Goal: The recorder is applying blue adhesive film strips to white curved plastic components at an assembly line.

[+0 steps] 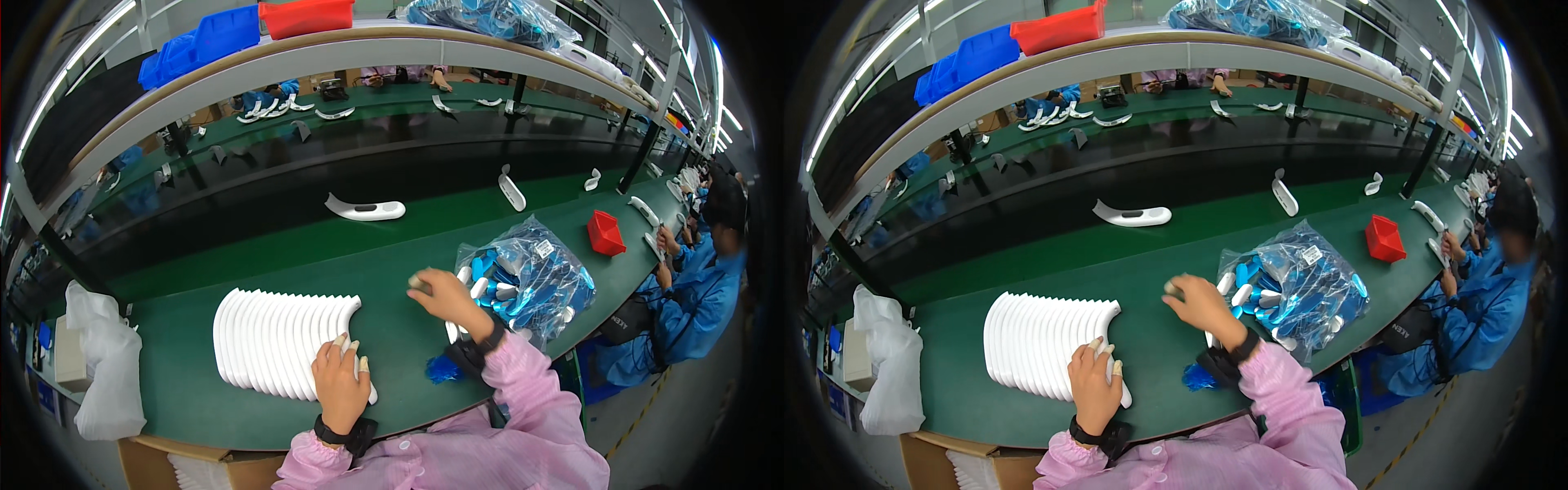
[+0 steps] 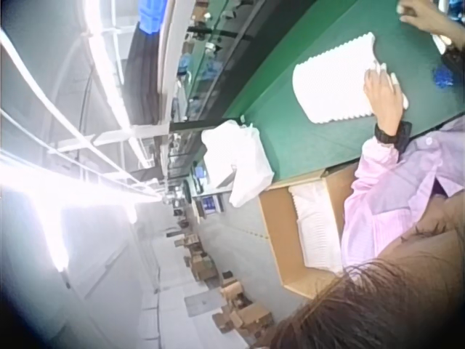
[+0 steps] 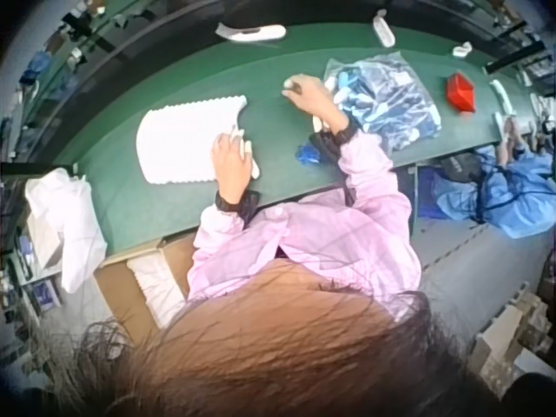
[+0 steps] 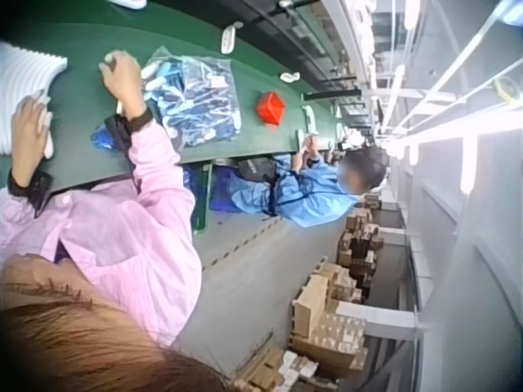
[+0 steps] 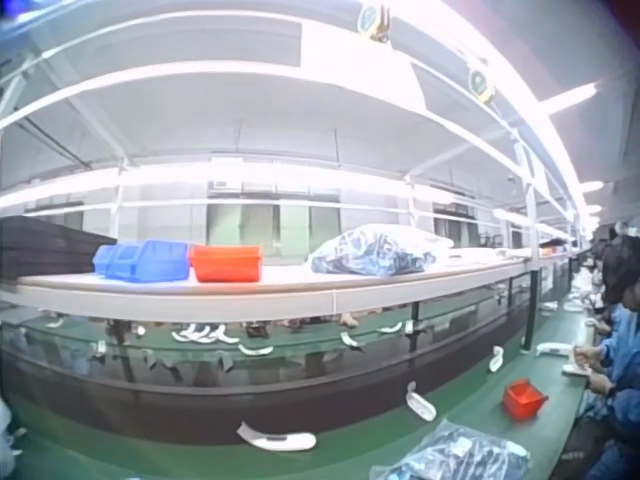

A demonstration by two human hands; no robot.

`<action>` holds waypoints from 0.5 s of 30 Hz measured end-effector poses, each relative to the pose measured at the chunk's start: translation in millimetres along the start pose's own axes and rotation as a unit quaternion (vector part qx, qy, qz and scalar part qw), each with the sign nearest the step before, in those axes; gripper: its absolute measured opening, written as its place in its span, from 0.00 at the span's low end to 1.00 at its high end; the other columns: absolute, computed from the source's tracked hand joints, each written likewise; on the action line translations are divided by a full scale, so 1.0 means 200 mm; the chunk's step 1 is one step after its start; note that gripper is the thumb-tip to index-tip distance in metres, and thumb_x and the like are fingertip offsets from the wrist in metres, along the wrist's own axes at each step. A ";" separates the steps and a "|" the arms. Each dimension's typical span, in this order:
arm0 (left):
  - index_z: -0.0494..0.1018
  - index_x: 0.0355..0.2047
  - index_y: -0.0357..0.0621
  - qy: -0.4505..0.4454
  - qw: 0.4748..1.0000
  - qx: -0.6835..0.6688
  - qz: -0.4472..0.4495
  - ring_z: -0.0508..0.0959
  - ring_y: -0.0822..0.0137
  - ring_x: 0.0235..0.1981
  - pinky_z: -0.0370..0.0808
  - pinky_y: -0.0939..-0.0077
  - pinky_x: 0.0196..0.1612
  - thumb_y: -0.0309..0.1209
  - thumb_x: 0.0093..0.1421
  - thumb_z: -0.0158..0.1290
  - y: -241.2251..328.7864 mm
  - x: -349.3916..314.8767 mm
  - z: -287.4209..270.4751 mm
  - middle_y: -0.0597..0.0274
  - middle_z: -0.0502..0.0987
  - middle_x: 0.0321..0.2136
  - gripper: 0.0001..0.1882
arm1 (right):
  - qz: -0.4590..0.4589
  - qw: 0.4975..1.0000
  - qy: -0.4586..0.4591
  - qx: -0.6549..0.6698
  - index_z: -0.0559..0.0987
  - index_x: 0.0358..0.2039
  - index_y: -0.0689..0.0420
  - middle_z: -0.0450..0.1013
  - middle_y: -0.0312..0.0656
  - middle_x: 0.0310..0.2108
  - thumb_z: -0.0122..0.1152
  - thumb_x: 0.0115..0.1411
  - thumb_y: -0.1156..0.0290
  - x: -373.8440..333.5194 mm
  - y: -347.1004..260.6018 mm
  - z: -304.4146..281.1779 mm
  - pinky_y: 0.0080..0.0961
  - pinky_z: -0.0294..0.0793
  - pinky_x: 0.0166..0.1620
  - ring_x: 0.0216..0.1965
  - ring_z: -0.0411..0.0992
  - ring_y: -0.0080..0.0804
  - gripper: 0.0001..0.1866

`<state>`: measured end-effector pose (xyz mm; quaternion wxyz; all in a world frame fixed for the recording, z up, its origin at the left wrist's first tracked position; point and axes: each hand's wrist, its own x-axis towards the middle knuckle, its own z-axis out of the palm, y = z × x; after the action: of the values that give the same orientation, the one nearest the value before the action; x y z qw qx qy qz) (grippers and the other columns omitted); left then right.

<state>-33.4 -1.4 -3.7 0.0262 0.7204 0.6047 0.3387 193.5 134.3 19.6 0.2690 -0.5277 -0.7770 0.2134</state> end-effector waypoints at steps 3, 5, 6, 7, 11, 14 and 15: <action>0.75 0.44 0.37 0.000 1.000 -0.007 0.001 0.67 0.47 0.53 0.62 0.57 0.55 0.26 0.53 0.56 0.00 0.00 0.00 0.50 0.72 0.51 0.17 | 0.040 0.983 0.026 -0.174 0.78 0.24 0.59 0.74 0.47 0.25 0.68 0.51 0.58 -0.28 -0.01 -0.07 0.39 0.74 0.32 0.30 0.76 0.47 0.16; 0.76 0.44 0.37 -0.006 1.000 -0.019 0.000 0.67 0.48 0.53 0.62 0.57 0.56 0.26 0.53 0.56 0.02 0.00 -0.01 0.50 0.72 0.51 0.16 | 0.097 0.973 0.032 -0.208 0.79 0.22 0.58 0.75 0.48 0.25 0.69 0.49 0.60 -0.41 0.04 -0.05 0.39 0.74 0.28 0.27 0.76 0.46 0.14; 0.76 0.44 0.37 -0.008 0.999 -0.036 -0.010 0.67 0.48 0.53 0.62 0.58 0.56 0.26 0.53 0.56 0.03 0.01 -0.01 0.50 0.72 0.51 0.16 | 0.122 0.969 0.025 -0.215 0.79 0.22 0.59 0.75 0.48 0.25 0.69 0.49 0.60 -0.46 0.06 -0.05 0.39 0.74 0.28 0.27 0.76 0.46 0.14; 0.76 0.44 0.37 -0.011 0.998 -0.052 -0.020 0.67 0.48 0.53 0.62 0.58 0.56 0.26 0.53 0.56 0.04 0.01 -0.02 0.51 0.72 0.51 0.16 | 0.146 0.964 0.018 -0.222 0.78 0.22 0.59 0.76 0.49 0.25 0.69 0.48 0.61 -0.49 0.07 -0.04 0.39 0.74 0.27 0.26 0.76 0.46 0.14; 0.76 0.44 0.36 -0.024 0.991 -0.128 -0.016 0.70 0.51 0.52 0.65 0.62 0.54 0.25 0.54 0.57 0.12 0.05 -0.08 0.51 0.73 0.49 0.16 | 0.173 0.981 0.038 -0.081 0.79 0.26 0.59 0.76 0.50 0.25 0.68 0.48 0.63 -0.52 0.15 0.03 0.42 0.75 0.32 0.29 0.76 0.50 0.12; 0.73 0.49 0.36 -0.088 0.963 -0.255 0.005 0.74 0.57 0.49 0.70 0.68 0.49 0.23 0.56 0.56 0.14 0.04 -0.06 0.52 0.73 0.51 0.19 | 0.169 0.985 0.044 -0.005 0.78 0.27 0.60 0.76 0.50 0.27 0.68 0.50 0.67 -0.51 0.13 0.03 0.41 0.73 0.31 0.28 0.75 0.50 0.11; 0.71 0.52 0.36 -0.130 0.943 -0.306 -0.030 0.74 0.59 0.49 0.70 0.69 0.49 0.23 0.57 0.55 0.15 0.04 -0.05 0.52 0.73 0.51 0.21 | 0.161 0.985 0.048 0.025 0.78 0.27 0.60 0.76 0.50 0.27 0.68 0.50 0.67 -0.51 0.12 0.02 0.40 0.72 0.30 0.27 0.75 0.49 0.10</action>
<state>-12.9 -7.2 21.5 0.3339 0.6967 0.4845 0.4104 237.5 47.7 -17.9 0.2813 -0.6487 -0.6624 0.2475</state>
